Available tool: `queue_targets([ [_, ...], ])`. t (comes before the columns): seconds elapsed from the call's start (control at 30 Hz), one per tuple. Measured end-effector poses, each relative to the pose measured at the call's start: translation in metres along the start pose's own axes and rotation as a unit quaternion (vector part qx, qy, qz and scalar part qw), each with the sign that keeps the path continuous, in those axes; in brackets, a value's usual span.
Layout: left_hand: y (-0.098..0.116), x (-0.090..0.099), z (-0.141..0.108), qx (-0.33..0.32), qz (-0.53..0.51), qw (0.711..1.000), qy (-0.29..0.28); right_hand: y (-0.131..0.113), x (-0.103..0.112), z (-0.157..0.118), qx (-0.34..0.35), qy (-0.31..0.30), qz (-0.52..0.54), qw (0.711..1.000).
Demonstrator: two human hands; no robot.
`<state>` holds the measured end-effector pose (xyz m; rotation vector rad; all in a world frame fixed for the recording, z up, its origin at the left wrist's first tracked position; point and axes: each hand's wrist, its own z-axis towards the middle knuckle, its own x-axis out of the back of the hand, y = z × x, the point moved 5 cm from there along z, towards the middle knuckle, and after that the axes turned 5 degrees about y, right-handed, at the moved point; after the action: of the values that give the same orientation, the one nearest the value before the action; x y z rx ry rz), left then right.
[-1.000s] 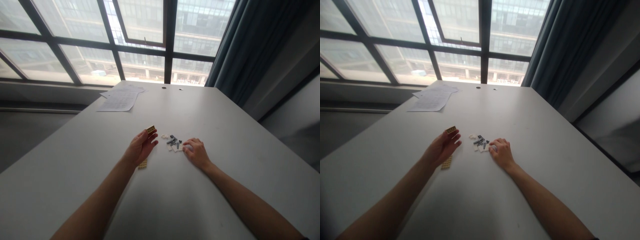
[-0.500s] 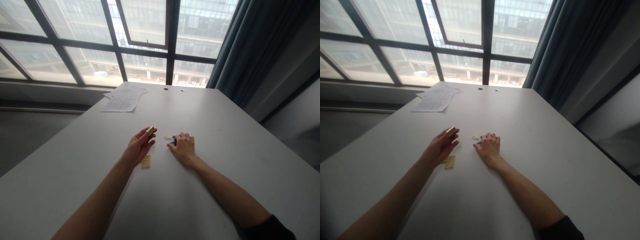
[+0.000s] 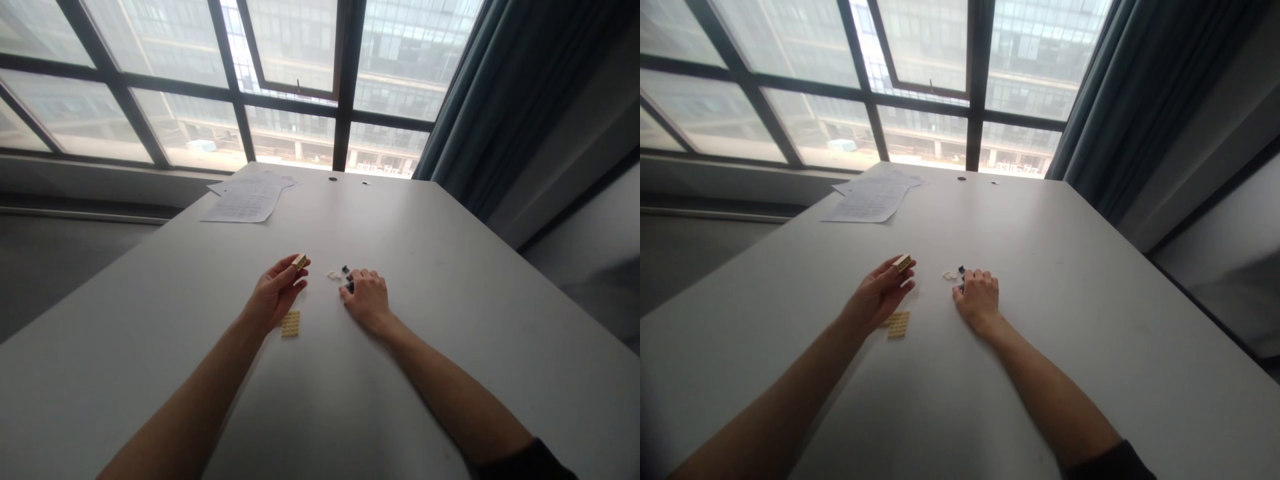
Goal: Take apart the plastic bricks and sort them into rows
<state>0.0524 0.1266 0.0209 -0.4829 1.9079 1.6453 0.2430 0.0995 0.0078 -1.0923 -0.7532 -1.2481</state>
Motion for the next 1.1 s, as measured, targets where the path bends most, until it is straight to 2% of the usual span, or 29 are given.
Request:
queue_targets([
  [0.1,0.001,-0.001,-0.001,0.001,-0.003,1.000,-0.008,0.000,0.000,0.003,-0.009,0.008,0.075,0.997],
  [0.17,0.002,-0.003,-0.002,0.006,-0.015,1.000,-0.015,0.004,0.000,0.007,-0.038,0.004,0.224,0.974],
  [0.2,0.003,-0.004,-0.003,0.012,-0.025,0.999,-0.018,0.007,-0.001,0.009,-0.063,-0.008,0.330,0.942],
  [0.23,0.003,-0.004,-0.003,0.020,-0.037,0.999,-0.018,0.009,-0.002,0.011,-0.093,-0.027,0.441,0.892],
  [0.3,0.003,-0.004,-0.003,0.034,-0.056,0.998,-0.014,0.009,-0.005,0.013,-0.145,-0.067,0.627,0.763],
  [0.33,0.003,-0.003,-0.002,0.039,-0.062,0.997,-0.012,0.007,-0.006,0.013,-0.162,-0.082,0.686,0.704],
  [0.37,0.003,-0.003,-0.002,0.041,-0.063,0.997,-0.012,0.005,-0.006,0.013,-0.171,-0.093,0.725,0.661],
  [0.4,0.003,-0.003,-0.001,0.039,-0.059,0.997,-0.013,0.003,-0.005,0.013,-0.172,-0.104,0.747,0.634],
  [0.43,0.003,-0.002,0.000,0.032,-0.045,0.998,-0.014,0.001,-0.003,0.012,-0.170,-0.110,0.755,0.624],
  [0.47,0.004,-0.002,0.001,0.020,-0.015,1.000,-0.015,0.000,-0.001,0.011,-0.164,-0.112,0.752,0.628],
  [0.5,0.005,-0.002,0.001,-0.002,0.038,0.999,-0.019,0.000,0.002,0.009,-0.154,-0.108,0.739,0.647],
  [0.53,0.007,-0.002,0.001,-0.031,0.116,0.992,-0.026,0.001,0.006,0.008,-0.135,-0.098,0.713,0.681],
  [0.57,0.010,-0.003,-0.001,-0.070,0.216,0.973,-0.037,0.001,0.010,0.005,-0.103,-0.084,0.671,0.729],
  [0.6,0.012,-0.005,-0.003,-0.112,0.326,0.937,-0.054,0.001,0.016,0.002,-0.057,-0.067,0.613,0.785],
  [0.63,0.012,-0.008,-0.007,-0.153,0.435,0.884,-0.082,-0.001,0.021,-0.002,0.001,-0.050,0.541,0.839],
  [0.67,0.011,-0.011,-0.011,-0.188,0.527,0.820,-0.119,-0.004,0.025,-0.007,0.066,-0.036,0.463,0.883],
  [0.7,0.008,-0.014,-0.016,-0.215,0.596,0.757,-0.162,-0.009,0.027,-0.013,0.131,-0.026,0.386,0.913],
  [0.73,0.004,-0.017,-0.021,-0.233,0.642,0.701,-0.205,-0.015,0.027,-0.020,0.187,-0.022,0.319,0.929],
  [0.77,0.000,-0.018,-0.026,-0.242,0.671,0.657,-0.241,-0.020,0.026,-0.026,0.229,-0.022,0.266,0.936],
  [0.83,-0.005,-0.019,-0.033,-0.247,0.705,0.603,-0.280,-0.027,0.020,-0.035,0.275,-0.033,0.203,0.939],
  [0.93,-0.006,-0.018,-0.037,-0.242,0.734,0.568,-0.283,-0.032,0.013,-0.040,0.281,-0.047,0.176,0.942],
  [1.1,-0.005,-0.014,-0.035,-0.242,0.759,0.544,-0.261,-0.024,0.010,-0.040,0.241,-0.040,0.178,0.953],
])
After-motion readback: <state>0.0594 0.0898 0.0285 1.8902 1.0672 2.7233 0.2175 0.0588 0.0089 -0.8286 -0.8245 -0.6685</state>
